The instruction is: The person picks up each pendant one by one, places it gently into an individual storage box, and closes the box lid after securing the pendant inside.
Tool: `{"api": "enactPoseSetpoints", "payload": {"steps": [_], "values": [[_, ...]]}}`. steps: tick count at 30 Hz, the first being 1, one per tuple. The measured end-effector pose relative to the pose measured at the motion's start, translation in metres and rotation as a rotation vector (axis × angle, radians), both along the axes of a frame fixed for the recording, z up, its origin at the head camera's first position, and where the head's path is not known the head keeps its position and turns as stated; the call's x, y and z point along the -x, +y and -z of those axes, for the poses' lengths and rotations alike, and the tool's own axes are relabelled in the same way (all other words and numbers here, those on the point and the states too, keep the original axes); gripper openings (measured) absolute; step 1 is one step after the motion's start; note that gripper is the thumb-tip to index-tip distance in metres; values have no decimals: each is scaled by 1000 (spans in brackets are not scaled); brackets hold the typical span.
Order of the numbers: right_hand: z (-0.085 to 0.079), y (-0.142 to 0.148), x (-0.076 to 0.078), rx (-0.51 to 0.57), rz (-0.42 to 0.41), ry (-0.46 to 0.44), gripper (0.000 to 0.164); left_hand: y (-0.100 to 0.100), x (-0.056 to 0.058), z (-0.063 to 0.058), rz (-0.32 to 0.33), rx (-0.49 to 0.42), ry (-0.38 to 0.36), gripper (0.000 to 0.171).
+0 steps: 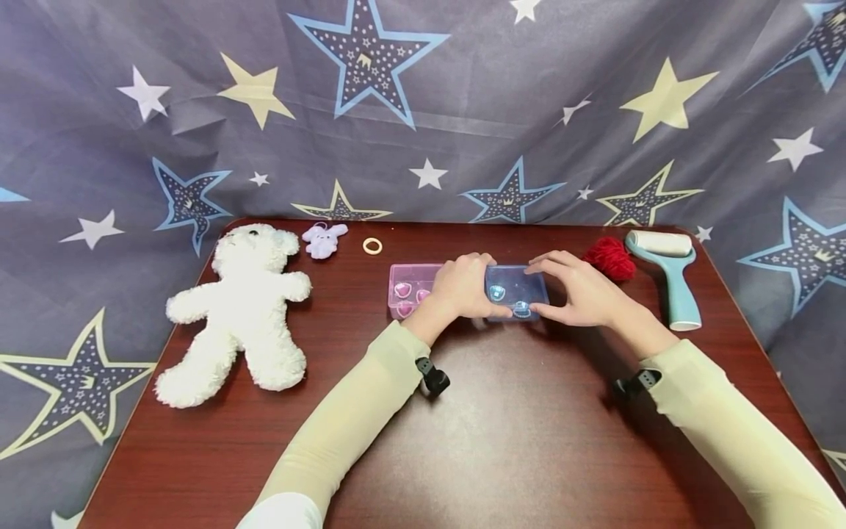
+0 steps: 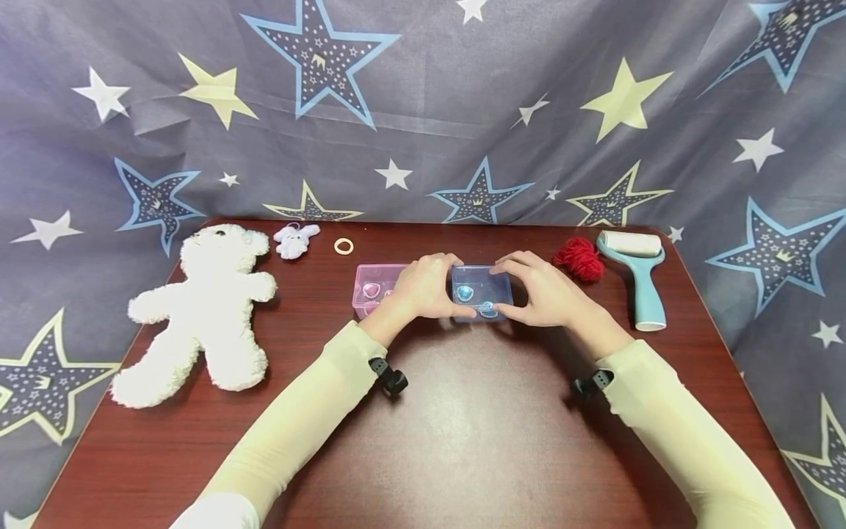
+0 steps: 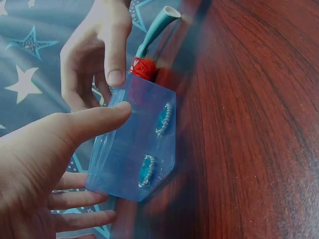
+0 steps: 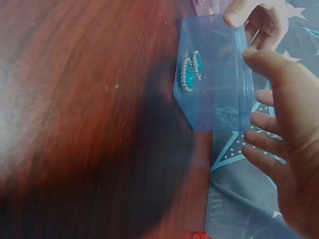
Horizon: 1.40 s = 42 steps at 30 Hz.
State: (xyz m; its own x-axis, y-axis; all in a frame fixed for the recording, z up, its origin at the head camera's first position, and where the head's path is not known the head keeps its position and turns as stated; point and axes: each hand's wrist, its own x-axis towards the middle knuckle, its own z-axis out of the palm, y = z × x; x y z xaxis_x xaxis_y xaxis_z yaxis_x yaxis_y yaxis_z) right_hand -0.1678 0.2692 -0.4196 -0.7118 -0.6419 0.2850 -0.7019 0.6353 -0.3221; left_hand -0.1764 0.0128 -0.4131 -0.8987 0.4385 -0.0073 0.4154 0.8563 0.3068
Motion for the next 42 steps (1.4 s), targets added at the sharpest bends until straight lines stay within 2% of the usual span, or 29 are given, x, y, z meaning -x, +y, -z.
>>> {"api": "enactPoseSetpoints", "payload": {"steps": [8,15,23,42], "values": [[0,-1,7,4,-37,-70,54,0,-1,0,6,5,-12,91],[-1,-1,7,-7,-33,-77,51,2,-1,-3,-3,40,-26,91],[-1,0,8,-5,-34,-109,50,2,-2,-4,-16,24,-39,91],[6,4,13,73,-40,-120,49,2,-3,-7,-29,23,-46,90]]}}
